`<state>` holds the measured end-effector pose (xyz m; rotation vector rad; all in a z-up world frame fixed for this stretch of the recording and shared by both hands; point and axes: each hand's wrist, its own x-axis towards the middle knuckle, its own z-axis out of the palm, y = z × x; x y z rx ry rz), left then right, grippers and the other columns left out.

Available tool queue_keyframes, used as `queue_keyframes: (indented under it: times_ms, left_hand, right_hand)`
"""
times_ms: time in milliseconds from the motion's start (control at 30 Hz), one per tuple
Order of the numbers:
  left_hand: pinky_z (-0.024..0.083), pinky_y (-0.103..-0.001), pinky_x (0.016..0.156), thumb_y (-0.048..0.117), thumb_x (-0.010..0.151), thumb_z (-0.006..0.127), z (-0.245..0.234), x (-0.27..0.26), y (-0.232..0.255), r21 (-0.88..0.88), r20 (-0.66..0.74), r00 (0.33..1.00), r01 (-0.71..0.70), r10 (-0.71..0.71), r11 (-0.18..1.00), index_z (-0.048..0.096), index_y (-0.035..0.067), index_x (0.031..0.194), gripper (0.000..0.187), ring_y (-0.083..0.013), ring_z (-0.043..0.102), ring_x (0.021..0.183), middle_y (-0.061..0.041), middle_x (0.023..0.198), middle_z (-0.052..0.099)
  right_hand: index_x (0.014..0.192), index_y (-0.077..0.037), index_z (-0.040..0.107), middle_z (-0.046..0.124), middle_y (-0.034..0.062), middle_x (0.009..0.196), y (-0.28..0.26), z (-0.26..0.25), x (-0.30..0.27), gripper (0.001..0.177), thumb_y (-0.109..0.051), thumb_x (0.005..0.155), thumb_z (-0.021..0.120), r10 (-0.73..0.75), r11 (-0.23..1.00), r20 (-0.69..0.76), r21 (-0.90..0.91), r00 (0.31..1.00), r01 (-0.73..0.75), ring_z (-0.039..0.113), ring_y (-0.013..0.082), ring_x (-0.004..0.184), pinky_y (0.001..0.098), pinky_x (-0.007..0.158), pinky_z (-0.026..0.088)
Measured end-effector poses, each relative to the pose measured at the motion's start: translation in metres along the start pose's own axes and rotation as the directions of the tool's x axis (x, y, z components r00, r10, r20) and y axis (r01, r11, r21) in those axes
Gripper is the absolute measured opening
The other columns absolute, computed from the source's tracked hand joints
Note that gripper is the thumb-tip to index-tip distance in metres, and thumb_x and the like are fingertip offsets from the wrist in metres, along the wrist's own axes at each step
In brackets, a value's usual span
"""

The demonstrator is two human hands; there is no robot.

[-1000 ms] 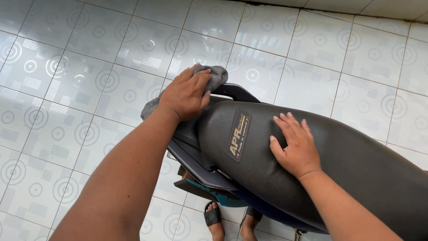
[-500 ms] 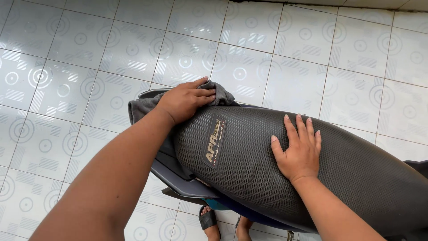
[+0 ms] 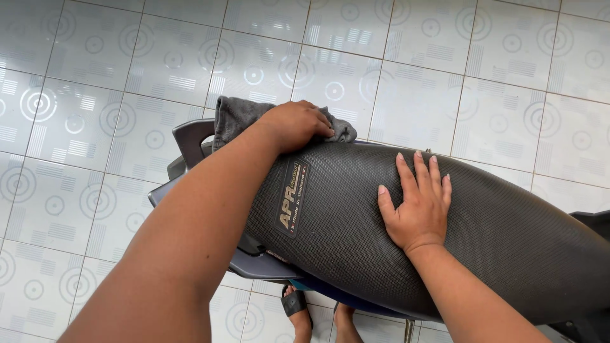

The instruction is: Cleaning a motorcycle's seat and front panels with a cloth.

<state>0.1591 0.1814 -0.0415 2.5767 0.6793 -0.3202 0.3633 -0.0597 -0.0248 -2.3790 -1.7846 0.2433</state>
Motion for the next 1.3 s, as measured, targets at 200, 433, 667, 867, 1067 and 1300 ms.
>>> queue_keyframes:
  times_ms: [200, 433, 667, 867, 1067, 1300]
  left_hand:
    - [0.033, -0.043, 0.118, 0.016, 0.092, 0.059, -0.018, -0.099, -0.028, 0.23, -0.219, 0.971, -0.047, 0.098, 0.972, 0.068, 0.031, 0.131, 0.044, -0.0257, 0.036, 0.146, 0.01, 0.147, 0.056]
    - [0.032, -0.047, 0.117, 0.016, 0.085, 0.062, -0.022, -0.157, -0.036, 0.329, -0.262, 0.965, 0.095, -0.006, 0.94, 0.064, 0.029, 0.134, 0.051, -0.0262, 0.038, 0.146, 0.007, 0.146, 0.056]
    - [0.041, -0.045, 0.113, 0.009, 0.085, 0.064, 0.01, -0.086, -0.022, 0.261, -0.403, 0.914, 0.058, 0.054, 0.963, 0.068, 0.022, 0.132, 0.049, -0.0314, 0.045, 0.142, 0.002, 0.145, 0.06]
    - [0.053, -0.037, 0.101, 0.007, 0.095, 0.061, -0.011, -0.057, 0.05, -0.318, -0.538, 0.806, 0.076, -0.246, 0.945, 0.07, 0.018, 0.126, 0.034, -0.0258, 0.065, 0.12, 0.0, 0.13, 0.069]
    - [0.058, -0.035, 0.09, 0.012, 0.1, 0.064, -0.035, -0.067, 0.179, -0.638, -0.67, 0.594, -0.155, -0.445, 0.755, 0.064, 0.014, 0.131, 0.031, -0.026, 0.069, 0.105, -0.006, 0.116, 0.068]
    - [0.058, -0.043, 0.063, 0.028, 0.092, 0.061, 0.005, -0.148, 0.11, -0.174, -0.56, 0.583, 0.612, -0.589, 0.772, 0.059, 0.022, 0.14, 0.049, -0.0337, 0.065, 0.084, -0.013, 0.113, 0.061]
  right_hand:
    - [0.153, -0.017, 0.048, 0.037, 0.0168, 0.162, 0.0, -0.001, 0.002, 0.069, -0.054, 0.095, 0.046, -0.002, 1.0, -0.003, 0.024, 1.0, 0.002, 0.022, 0.0357, 0.155, 0.055, 0.124, 0.009]
    - [0.154, -0.018, 0.048, 0.037, 0.0167, 0.162, 0.0, 0.001, 0.004, 0.069, -0.055, 0.096, 0.045, -0.005, 1.0, -0.008, 0.01, 1.0, 0.005, 0.022, 0.0358, 0.154, 0.0549, 0.124, 0.009]
    - [0.153, -0.018, 0.048, 0.038, 0.0165, 0.162, 0.0, 0.002, 0.004, 0.068, -0.055, 0.096, 0.045, 0.005, 1.0, -0.01, 0.003, 1.0, -0.005, 0.022, 0.0356, 0.154, 0.0548, 0.124, 0.009]
    - [0.153, -0.017, 0.048, 0.037, 0.0167, 0.162, 0.001, 0.003, 0.004, 0.069, -0.055, 0.096, 0.046, 0.005, 1.0, -0.015, 0.022, 1.0, -0.005, 0.022, 0.0356, 0.155, 0.0549, 0.124, 0.009]
    - [0.15, -0.015, 0.05, 0.038, 0.0156, 0.162, 0.004, 0.004, 0.001, 0.067, -0.055, 0.096, 0.047, 0.023, 0.999, 0.015, 0.028, 1.0, -0.023, 0.021, 0.0351, 0.156, 0.0555, 0.125, 0.009]
    - [0.153, -0.016, 0.049, 0.037, 0.016, 0.163, 0.001, 0.003, 0.006, 0.067, -0.052, 0.097, 0.049, 0.007, 0.998, -0.027, 0.069, 1.0, -0.006, 0.022, 0.0352, 0.155, 0.056, 0.124, 0.01]
